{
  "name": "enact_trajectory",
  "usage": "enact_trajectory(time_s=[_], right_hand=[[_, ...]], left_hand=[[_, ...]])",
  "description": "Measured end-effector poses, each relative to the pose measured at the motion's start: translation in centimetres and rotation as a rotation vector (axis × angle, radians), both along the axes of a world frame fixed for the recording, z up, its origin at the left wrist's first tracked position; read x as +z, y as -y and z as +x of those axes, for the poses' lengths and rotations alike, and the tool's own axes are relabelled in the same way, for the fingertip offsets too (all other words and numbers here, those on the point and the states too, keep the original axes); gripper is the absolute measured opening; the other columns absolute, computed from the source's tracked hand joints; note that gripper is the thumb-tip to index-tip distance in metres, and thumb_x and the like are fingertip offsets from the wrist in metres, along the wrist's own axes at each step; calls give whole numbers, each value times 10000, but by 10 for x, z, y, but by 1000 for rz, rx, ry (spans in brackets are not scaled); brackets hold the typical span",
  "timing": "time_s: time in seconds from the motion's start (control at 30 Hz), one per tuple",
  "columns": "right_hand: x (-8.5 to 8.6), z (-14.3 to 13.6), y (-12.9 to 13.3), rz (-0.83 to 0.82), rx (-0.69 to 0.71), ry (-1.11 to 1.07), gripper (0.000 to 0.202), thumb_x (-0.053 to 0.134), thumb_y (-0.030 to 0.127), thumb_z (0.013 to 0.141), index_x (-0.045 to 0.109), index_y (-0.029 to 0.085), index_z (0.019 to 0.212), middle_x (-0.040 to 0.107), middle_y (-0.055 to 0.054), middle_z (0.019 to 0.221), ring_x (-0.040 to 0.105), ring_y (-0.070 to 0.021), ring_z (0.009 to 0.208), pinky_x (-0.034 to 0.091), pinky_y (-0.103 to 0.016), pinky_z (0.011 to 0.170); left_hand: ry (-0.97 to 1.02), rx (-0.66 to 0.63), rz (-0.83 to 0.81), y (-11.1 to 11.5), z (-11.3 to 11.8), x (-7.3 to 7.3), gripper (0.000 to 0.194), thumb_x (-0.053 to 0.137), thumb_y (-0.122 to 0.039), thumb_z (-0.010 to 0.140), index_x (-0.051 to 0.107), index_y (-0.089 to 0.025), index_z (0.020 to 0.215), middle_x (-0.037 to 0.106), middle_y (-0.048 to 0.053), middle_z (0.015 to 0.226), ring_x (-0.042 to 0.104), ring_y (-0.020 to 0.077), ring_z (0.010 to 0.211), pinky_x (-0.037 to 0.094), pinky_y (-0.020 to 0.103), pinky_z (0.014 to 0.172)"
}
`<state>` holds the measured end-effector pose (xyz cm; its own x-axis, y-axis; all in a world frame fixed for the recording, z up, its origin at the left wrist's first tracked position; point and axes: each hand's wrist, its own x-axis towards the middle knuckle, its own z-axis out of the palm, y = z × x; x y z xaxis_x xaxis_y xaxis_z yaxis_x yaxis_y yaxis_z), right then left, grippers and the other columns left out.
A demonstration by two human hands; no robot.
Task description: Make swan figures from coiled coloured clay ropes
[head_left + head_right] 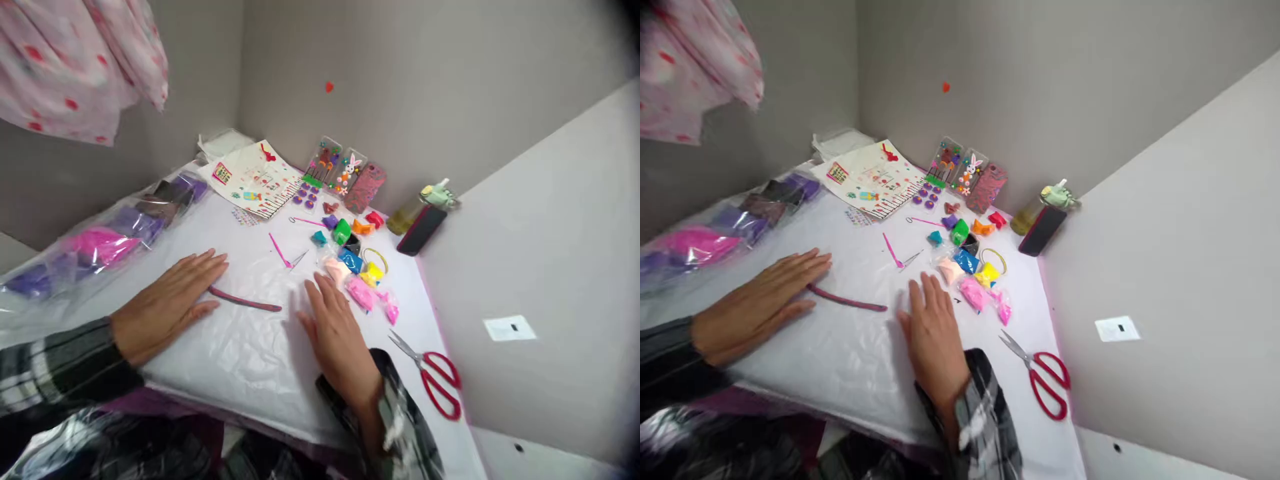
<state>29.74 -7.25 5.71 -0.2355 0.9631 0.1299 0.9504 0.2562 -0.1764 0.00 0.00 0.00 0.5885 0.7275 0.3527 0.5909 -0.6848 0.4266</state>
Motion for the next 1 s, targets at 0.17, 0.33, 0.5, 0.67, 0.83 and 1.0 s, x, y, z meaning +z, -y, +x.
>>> enact_trajectory(time_s=[0.17, 0.33, 0.5, 0.67, 0.83, 1.0], right_hand=[[-15, -54, -30, -55, 209, -38, 731, 515, 511, 1028, 381, 9, 1543, 326, -219, 1654, 258, -360, 1564, 306, -576, 1246], [-37, -59, 19, -117, 372, -50, 902, 517, 643, 979, 280, 27, 1594, 247, -169, 1691, 184, -323, 1590, 257, -565, 1275], [-35, -60, 17, -94, 264, -54, 907, 513, 665, 970, 313, 23, 1579, 287, -204, 1670, 214, -333, 1582, 258, -585, 1265], [-25, -50, -17, -74, 110, -64, 829, 638, 568, 948, 386, 42, 1537, 397, -241, 1614, 329, -370, 1532, 320, -626, 1213], [-25, -30, -14, -6, 82, -154, 394, 727, 215, 922, 626, 112, 1288, 628, -180, 1406, 521, -344, 1371, 423, -545, 1142], [-23, -29, -13, -11, -26, -374, 185, 637, 54, 900, 701, 193, 1004, 733, -88, 1122, 655, -266, 1084, 516, -412, 954]], left_hand=[[-150, -112, 68, 10, 21, -8, 1052, 406, -820, 903, 250, -70, 1623, 325, 240, 1661, 291, 382, 1549, 192, 508, 1267], [-218, -185, 176, 39, 3, -22, 1251, 436, -916, 782, 169, -45, 1639, 363, 265, 1636, 352, 386, 1519, 114, 466, 1276], [-179, -82, 121, 33, 14, -18, 1098, 355, -862, 874, 287, -54, 1613, 396, 243, 1628, 343, 357, 1529, 159, 462, 1269], [-119, -1, 43, -7, 8, -4, 954, 333, -816, 927, 482, -82, 1518, 469, 219, 1591, 358, 360, 1522, 214, 490, 1260], [-54, 17, -125, -27, -28, -3, 715, 529, -729, 909, 620, -227, 1410, 619, 132, 1483, 499, 367, 1430, 336, 497, 1215], [194, 100, -267, -30, -16, 7, 394, 583, -631, 915, 768, -286, 956, 733, 69, 1302, 593, 342, 1312, 433, 418, 1121]])
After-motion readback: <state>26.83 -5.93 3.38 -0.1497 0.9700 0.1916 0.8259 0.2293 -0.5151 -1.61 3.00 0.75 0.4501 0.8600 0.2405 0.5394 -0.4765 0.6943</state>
